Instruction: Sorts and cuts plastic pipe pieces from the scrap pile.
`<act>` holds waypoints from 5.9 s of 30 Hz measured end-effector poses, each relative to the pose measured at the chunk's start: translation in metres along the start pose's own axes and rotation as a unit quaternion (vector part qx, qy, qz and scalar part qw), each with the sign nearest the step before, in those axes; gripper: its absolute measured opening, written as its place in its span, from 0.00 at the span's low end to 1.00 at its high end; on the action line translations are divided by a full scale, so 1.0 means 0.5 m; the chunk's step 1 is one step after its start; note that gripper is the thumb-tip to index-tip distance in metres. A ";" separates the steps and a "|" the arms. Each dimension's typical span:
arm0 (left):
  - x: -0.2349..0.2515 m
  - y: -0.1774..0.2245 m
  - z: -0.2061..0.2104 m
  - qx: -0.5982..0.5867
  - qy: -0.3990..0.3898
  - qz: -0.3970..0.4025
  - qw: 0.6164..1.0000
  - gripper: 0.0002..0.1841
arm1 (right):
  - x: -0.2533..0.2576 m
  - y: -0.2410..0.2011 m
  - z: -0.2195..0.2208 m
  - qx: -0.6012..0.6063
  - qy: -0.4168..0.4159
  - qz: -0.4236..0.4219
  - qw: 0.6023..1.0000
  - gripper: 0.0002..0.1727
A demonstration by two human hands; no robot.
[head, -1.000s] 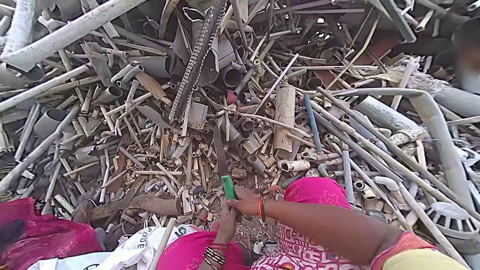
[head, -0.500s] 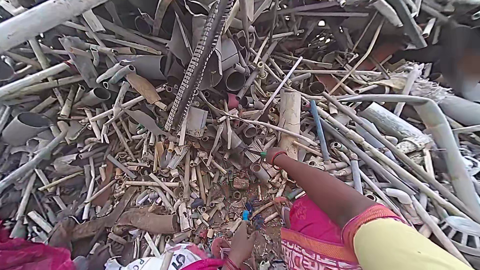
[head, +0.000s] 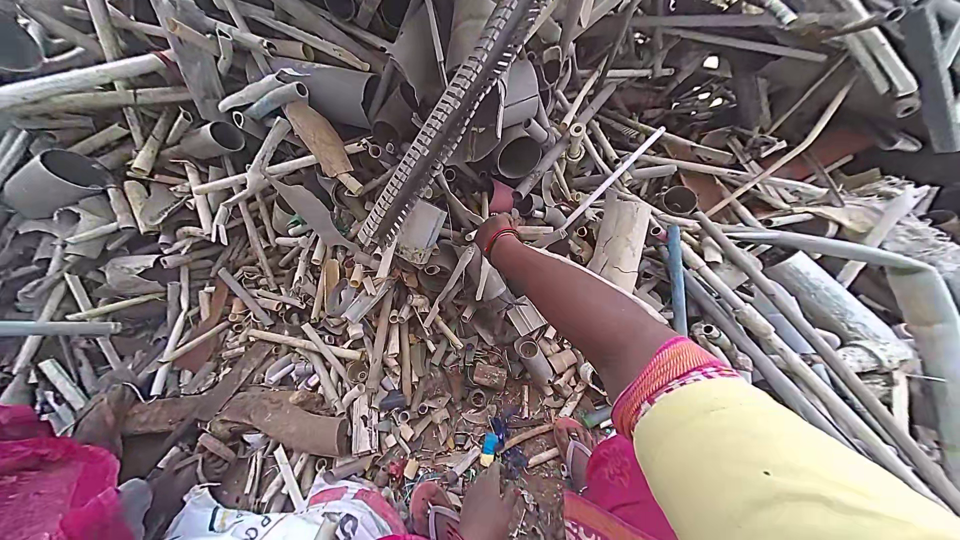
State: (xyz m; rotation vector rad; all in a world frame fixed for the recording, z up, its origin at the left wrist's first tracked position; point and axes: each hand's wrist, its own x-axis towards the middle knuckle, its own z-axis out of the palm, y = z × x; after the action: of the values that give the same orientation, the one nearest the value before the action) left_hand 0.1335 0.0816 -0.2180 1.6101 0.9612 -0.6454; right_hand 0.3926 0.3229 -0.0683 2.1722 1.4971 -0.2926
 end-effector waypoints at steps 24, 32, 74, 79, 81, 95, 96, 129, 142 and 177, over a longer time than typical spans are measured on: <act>-0.020 0.012 0.000 0.039 0.014 0.026 0.999 0.29 | -0.416 0.060 0.142 0.032 -0.171 0.061 0.983 0.15; -0.019 0.012 0.001 0.035 0.037 0.033 0.998 0.27 | -0.351 0.310 0.345 0.183 -0.194 0.145 0.953 0.24; 0.119 -0.055 -0.120 -0.297 0.268 -0.113 0.909 0.24 | -0.577 0.051 0.209 0.125 -0.223 0.023 0.966 0.25; 0.208 -0.141 -0.192 -0.544 0.338 -0.136 0.756 0.31 | -0.506 0.097 0.261 0.115 -0.269 -0.022 0.956 0.26; 0.218 -0.173 -0.204 -0.604 0.338 -0.137 0.709 0.36 | -0.490 0.099 0.252 0.111 -0.264 -0.011 0.958 0.27; 0.356 -0.216 -0.215 -0.706 0.377 -0.116 0.588 0.41 | -0.434 0.071 0.267 0.103 -0.250 -0.056 0.961 0.26; 0.362 -0.220 -0.218 -0.705 0.390 -0.113 0.581 0.40 | -0.433 0.070 0.269 0.106 -0.246 -0.055 0.962 0.26; -0.073 0.083 -0.060 -0.692 0.241 0.229 0.641 0.26 | -0.577 0.052 0.318 0.774 -0.042 0.071 0.628 0.22; -0.199 0.194 -0.081 -0.409 0.196 0.264 0.851 0.19 | -0.593 0.002 0.310 0.919 0.014 0.057 0.391 0.22; -0.205 0.196 -0.120 0.222 0.482 -0.061 0.846 0.71 | -0.611 0.091 0.293 0.393 0.020 -0.061 0.917 0.29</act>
State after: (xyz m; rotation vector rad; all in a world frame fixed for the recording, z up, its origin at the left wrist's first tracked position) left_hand 0.1586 0.1067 -0.0679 2.3722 1.7364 -0.0772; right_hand 0.3327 -0.0133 -0.0497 2.6759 1.7346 -1.0530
